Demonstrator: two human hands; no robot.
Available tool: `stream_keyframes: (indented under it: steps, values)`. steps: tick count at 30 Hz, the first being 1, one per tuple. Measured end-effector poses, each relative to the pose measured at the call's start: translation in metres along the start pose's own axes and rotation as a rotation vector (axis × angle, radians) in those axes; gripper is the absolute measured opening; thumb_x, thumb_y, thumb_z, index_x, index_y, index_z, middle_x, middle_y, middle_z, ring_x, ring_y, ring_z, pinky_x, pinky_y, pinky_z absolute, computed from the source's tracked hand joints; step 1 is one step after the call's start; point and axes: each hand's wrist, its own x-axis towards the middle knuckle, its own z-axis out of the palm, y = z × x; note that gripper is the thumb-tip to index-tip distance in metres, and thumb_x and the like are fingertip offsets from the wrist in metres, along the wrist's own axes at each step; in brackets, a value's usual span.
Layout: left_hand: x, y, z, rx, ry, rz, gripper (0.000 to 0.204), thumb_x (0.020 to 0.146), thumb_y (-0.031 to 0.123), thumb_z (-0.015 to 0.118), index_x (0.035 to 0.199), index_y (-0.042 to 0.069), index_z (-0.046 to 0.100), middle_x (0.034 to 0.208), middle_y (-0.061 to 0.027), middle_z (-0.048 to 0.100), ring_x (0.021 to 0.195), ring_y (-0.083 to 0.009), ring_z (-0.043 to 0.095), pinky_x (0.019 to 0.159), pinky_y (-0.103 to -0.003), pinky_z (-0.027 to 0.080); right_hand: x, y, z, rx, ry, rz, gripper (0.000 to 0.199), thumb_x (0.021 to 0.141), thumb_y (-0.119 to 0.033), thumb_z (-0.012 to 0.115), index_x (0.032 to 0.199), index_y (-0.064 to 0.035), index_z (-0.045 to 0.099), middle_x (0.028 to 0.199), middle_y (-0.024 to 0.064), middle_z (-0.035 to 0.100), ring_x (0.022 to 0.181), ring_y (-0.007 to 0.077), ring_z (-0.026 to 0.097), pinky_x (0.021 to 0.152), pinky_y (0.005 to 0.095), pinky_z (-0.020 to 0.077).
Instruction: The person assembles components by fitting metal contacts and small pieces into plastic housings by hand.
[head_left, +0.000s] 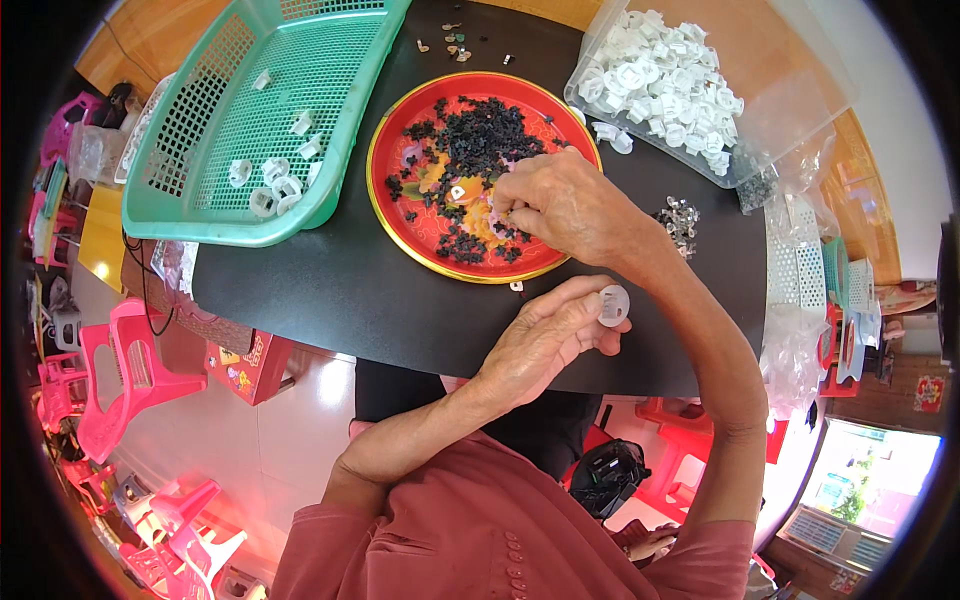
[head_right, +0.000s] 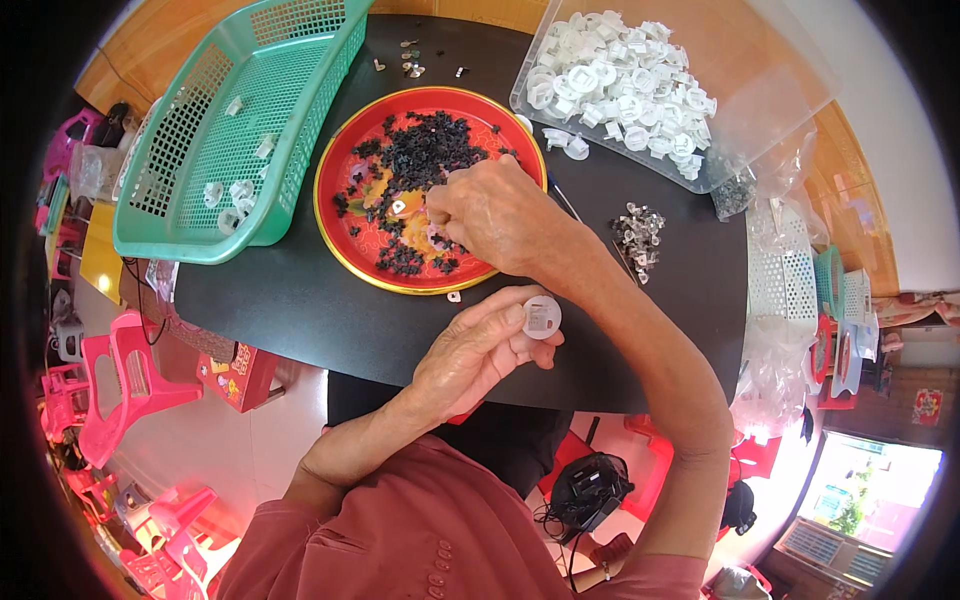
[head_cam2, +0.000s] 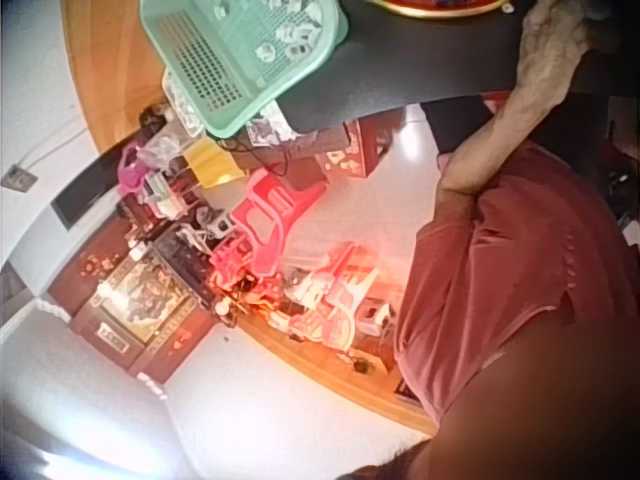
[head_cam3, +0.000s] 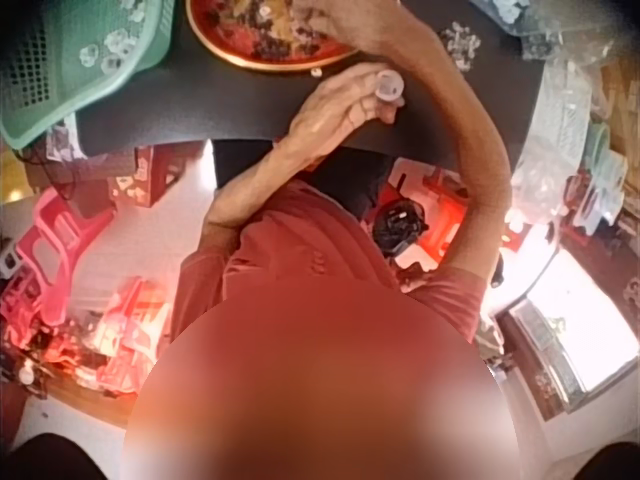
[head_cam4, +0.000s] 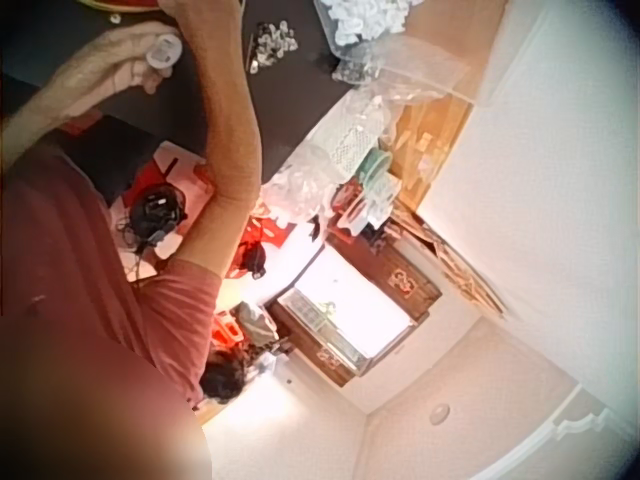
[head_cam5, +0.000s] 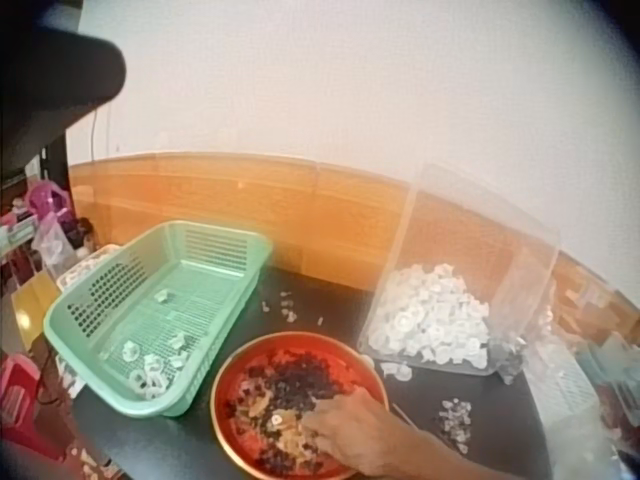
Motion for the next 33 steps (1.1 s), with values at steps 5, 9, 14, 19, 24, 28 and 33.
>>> stream_keyframes:
  steps: [5,9,14,19,24,28,33]
  values:
    - [0.0,-0.0011,-0.0006,-0.015,0.011,0.013,0.038,0.1,0.021,0.047,0.129,-0.003,0.045,0.106,-0.0127,0.059,0.09,-0.0177,0.057,0.083,-0.031,0.047,-0.0005,-0.007,-0.01,0.031,-0.036,0.025,0.011,0.073,-0.001,0.062,0.083,-0.0023,0.065,0.077,0.0135,0.063,0.074,0.0313,0.062,0.069,0.0402,0.0496]
    - [0.0004,-0.0007,0.0003,-0.007,-0.007,0.014,0.038,0.1,0.021,0.047,0.129,-0.003,0.045,0.106,-0.013,0.059,0.09,-0.0177,0.057,0.083,-0.031,0.047,0.0001,-0.0051,-0.0067,-0.014,-0.032,0.029,0.013,0.072,-0.001,0.062,0.084,-0.0022,0.066,0.078,0.0143,0.064,0.075,0.0316,0.063,0.069,0.0402,0.0498]
    - [0.0005,-0.0007,0.0004,-0.011,0.011,0.004,0.038,0.1,0.021,0.047,0.129,-0.003,0.045,0.106,-0.0131,0.059,0.09,-0.0177,0.057,0.083,-0.031,0.047,0.0046,-0.0073,-0.007,-0.031,-0.073,0.067,0.01,0.071,-0.001,0.061,0.08,-0.0015,0.064,0.078,0.0143,0.065,0.074,0.0311,0.063,0.068,0.0398,0.0502]
    - [0.0,-0.0005,0.0028,-0.007,0.02,0.017,0.037,0.099,0.021,0.047,0.128,-0.004,0.046,0.105,-0.0126,0.059,0.089,-0.0177,0.057,0.082,-0.031,0.047,0.0026,-0.0055,-0.0027,0.004,-0.012,0.034,0.006,0.07,-0.004,0.062,0.076,-0.0021,0.062,0.073,0.0144,0.063,0.071,0.0322,0.063,0.065,0.0419,0.0488]
    - [0.0002,-0.0001,0.0008,-0.006,-0.003,0.019,0.038,0.099,0.021,0.048,0.128,-0.003,0.046,0.105,-0.012,0.058,0.089,-0.0175,0.057,0.082,-0.03,0.048,0.0022,-0.0067,-0.0037,0.061,0.035,-0.023,0.004,0.07,-0.004,0.062,0.073,-0.0023,0.063,0.07,0.0149,0.061,0.07,0.0334,0.061,0.064,0.044,0.0476]
    - [0.0003,0.0,0.0028,0.003,0.016,0.016,0.038,0.099,0.021,0.048,0.128,-0.003,0.046,0.106,-0.0116,0.058,0.089,-0.0174,0.057,0.082,-0.03,0.048,0.002,-0.0071,-0.0044,0.066,0.027,-0.027,0.006,0.069,0.0,0.062,0.075,-0.0006,0.062,0.071,0.0151,0.062,0.071,0.0339,0.062,0.066,0.0436,0.0485]
    - [0.0008,0.0,0.001,-0.012,-0.014,0.015,0.038,0.099,0.021,0.048,0.128,-0.003,0.046,0.106,-0.0115,0.058,0.09,-0.0175,0.057,0.082,-0.03,0.048,0.0028,-0.0085,-0.0068,0.078,0.035,-0.081,0.01,0.067,0.001,0.064,0.077,0.0004,0.062,0.073,0.0161,0.062,0.071,0.0348,0.062,0.066,0.0423,0.0495]
